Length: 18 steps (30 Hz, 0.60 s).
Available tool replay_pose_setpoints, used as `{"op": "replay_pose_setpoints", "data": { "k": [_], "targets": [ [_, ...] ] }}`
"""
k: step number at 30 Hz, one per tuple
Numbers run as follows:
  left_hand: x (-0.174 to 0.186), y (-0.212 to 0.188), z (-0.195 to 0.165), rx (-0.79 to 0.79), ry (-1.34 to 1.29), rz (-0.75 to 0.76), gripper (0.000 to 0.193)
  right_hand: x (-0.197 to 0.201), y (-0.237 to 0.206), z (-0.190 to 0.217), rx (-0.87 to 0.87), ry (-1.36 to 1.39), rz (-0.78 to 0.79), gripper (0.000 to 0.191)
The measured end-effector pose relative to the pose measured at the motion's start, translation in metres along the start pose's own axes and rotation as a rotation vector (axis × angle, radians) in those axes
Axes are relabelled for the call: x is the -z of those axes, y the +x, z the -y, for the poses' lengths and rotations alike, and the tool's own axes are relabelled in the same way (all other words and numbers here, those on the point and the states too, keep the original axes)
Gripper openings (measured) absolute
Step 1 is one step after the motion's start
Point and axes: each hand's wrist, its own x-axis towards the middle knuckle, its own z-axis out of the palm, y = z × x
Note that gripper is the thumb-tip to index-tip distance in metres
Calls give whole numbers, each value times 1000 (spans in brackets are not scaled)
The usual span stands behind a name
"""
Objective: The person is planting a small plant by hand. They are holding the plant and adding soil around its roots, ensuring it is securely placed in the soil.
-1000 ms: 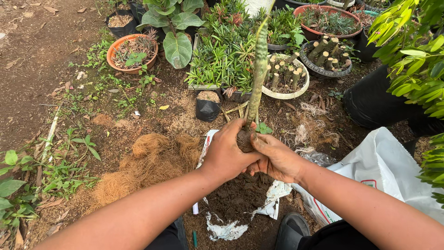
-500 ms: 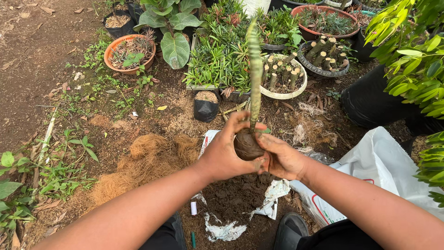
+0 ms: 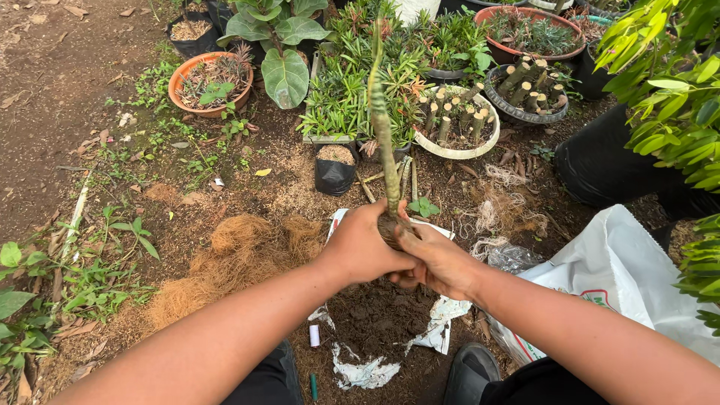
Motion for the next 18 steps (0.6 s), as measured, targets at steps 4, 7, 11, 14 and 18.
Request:
{"op": "replay_pose_setpoints", "data": {
  "k": [4,7,11,14,18],
  "targets": [
    [-9,0,-5,56,-97,1,68,-3,4,0,124,89,-24,49],
    [-10,0,-3,-41,-208,-34,73,0,5,2,153,91,-17,49],
    [-11,1,0,-174,-243,-26,75,1,4,3,242,56,11,50],
    [-11,0,1,-227,-232,-10,67,3,3,2,272,10,6,54],
    [-10,-4,-1,-277,-265,23,65,15,1,-1,137,241,202,60]
  ]
}}
